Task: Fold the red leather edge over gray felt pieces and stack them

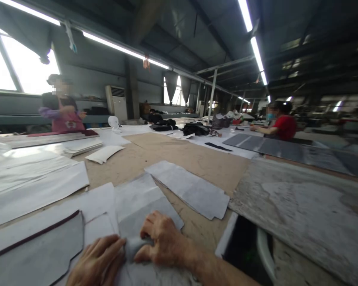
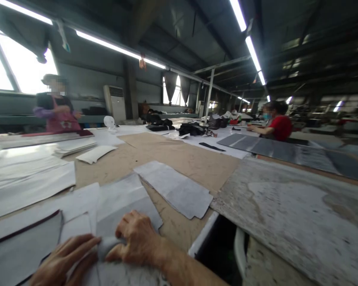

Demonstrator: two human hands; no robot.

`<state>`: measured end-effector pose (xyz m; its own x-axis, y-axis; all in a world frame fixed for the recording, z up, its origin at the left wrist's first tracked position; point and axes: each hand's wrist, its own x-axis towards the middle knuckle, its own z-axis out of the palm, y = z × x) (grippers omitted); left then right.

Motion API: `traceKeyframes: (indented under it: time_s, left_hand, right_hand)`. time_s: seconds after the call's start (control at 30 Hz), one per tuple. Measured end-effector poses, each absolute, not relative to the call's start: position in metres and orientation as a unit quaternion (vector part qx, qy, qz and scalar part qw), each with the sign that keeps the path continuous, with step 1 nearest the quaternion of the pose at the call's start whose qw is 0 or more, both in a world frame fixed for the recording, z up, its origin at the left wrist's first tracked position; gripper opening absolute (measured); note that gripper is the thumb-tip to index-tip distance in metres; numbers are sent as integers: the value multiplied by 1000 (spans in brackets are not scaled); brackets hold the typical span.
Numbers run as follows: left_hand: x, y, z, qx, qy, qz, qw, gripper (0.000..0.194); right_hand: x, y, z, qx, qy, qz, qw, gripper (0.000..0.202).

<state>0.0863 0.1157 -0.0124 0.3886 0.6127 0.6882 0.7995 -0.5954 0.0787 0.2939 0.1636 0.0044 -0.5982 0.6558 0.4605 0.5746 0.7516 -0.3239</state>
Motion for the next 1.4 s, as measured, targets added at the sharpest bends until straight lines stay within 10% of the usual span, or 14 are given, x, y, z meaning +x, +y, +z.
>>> traceKeyframes:
  time_s: [0.47,1.4]
  left_hand:
    - [94,110,3,-697,-596,-397,-30,23]
    - [113,110,4,-762,-591,-242,108,31]
  right_hand:
    - [298,164,21,-320,-880,198,289,25]
    - [301,173,22,-435,-712,380,399,29]
